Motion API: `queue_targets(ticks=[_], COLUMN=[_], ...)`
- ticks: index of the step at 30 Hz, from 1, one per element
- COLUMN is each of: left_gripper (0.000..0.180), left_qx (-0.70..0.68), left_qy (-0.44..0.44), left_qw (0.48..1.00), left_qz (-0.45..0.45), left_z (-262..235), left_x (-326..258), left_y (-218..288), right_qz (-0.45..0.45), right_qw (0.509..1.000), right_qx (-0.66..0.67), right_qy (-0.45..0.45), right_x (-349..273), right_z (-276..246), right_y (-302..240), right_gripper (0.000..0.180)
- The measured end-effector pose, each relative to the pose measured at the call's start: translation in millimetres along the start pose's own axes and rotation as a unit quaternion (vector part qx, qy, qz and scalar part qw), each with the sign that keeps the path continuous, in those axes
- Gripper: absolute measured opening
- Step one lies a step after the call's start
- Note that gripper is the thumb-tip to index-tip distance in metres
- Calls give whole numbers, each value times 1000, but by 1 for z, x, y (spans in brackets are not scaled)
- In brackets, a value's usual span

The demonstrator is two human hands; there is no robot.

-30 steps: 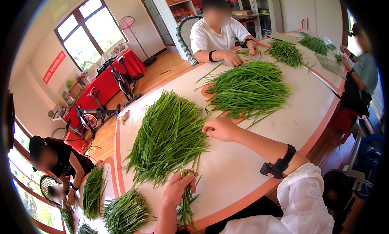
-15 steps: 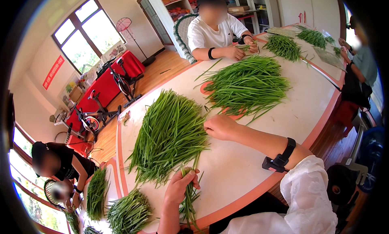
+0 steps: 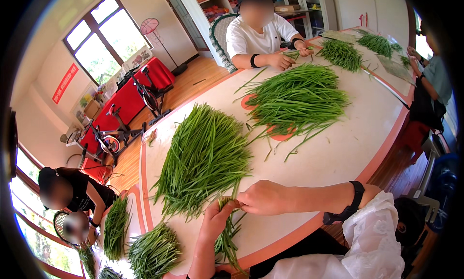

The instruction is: The person sorts a bundle of chives by hand, picking through the green leaves and placing them into separate piles on the table.

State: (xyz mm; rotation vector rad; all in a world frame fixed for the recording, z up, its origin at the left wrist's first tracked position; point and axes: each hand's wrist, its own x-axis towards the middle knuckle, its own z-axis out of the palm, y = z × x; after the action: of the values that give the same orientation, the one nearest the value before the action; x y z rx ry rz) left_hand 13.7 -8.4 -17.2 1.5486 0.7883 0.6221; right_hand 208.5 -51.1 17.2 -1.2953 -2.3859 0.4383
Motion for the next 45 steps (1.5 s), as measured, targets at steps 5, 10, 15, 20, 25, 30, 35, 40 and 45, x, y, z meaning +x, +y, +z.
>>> queue_targets(ticks=[5, 10, 15, 20, 25, 30, 35, 40, 45], left_gripper=[20, 19, 20, 22, 24, 30, 31, 26, 22], left_qx=[-127, -222, -236, -222, -205, -211, -229, -223, -210], left_qy=[-50, -88, -106, -67, -90, -71, -49, -2, 11], left_qw=[983, 960, 953, 961, 964, 965, 966, 970, 977], left_qz=[-121, -147, -157, -152, -146, -139, -110, -100, -39], left_z=[-1, -6, -9, -5, -6, -7, -7, -7, -3], left_x=[-5, -4, -5, -5, -4, -4, -4, -3, -2], left_y=[15, 15, 14, 19, 18, 18, 17, 13, 16], right_qz=[-6, -2, 38, 94, 168, 134, 169, 110, 13], right_qw=[999, 993, 975, 993, 978, 980, 980, 992, 999], right_qx=[41, 102, 220, 17, -100, -97, -14, -2, 17], right_qy=[34, 55, 10, 73, 74, 111, 108, 56, -33], right_x=[3, 7, 8, 20, 32, 39, 30, -1, -18], right_z=[-2, -15, -21, -22, -17, -1, -29, -40, -9], right_y=[-2, -2, 1, 44, 99, 104, 79, 54, 12], right_gripper=[22, 21, 21, 15, 13, 10, 11, 13, 13])
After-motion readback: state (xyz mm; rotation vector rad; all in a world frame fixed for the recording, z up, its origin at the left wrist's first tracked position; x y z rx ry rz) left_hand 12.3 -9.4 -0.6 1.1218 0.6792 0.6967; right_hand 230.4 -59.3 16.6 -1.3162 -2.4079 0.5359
